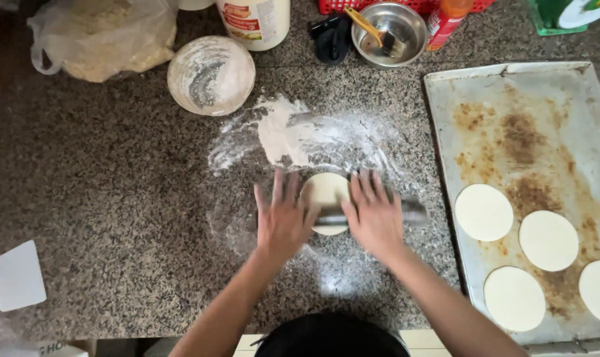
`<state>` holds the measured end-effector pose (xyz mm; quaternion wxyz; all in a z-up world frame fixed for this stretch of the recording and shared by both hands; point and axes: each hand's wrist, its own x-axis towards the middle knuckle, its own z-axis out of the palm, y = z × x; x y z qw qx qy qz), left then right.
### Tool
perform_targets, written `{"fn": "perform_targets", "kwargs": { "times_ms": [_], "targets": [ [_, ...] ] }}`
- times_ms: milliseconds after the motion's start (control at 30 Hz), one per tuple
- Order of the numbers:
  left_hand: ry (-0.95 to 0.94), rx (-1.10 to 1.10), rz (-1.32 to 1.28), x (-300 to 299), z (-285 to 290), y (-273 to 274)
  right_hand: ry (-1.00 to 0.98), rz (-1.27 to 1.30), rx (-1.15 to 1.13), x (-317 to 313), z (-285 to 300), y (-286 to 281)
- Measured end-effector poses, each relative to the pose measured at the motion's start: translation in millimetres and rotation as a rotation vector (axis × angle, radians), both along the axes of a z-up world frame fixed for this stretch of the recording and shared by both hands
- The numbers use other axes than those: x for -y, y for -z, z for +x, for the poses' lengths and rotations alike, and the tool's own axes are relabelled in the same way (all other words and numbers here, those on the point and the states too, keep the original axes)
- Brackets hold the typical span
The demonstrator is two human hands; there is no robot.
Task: Rolling out small dough balls into flat circles using a rolling pin and placing them on a baking tray.
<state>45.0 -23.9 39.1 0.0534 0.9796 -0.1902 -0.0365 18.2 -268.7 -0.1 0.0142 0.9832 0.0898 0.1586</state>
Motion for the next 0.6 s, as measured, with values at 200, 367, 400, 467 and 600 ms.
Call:
{"fn": "perform_targets", "kwargs": {
  "times_ms": [200,367,400,467,600],
  "targets": [
    [-0.012,0.040,-0.019,7.6,63.3,34.4,0.213,0.166,-0.596,-13.2,65.4,-69.3],
    [0.243,0.179,-0.059,-10.4,-33.0,20.9,-0.019,0.125,-0.068,3.7,-39.3,3.2],
    [0.373,0.373,-0.148,-19.1,-54.3,40.5,-0.070,0.175,-0.065,6.8,-60.3,13.6],
    [0.421,0.254,-0.108,-38.3,-65.5,52.9,-0.051,0.247,-0.107,11.5,-74.6,14.0],
    [0.245,0.214,-0.090,-64.2,-69.8,43.4,0.078,0.475,0.136,13.7,-56.2,-33.0]
  ]
}}
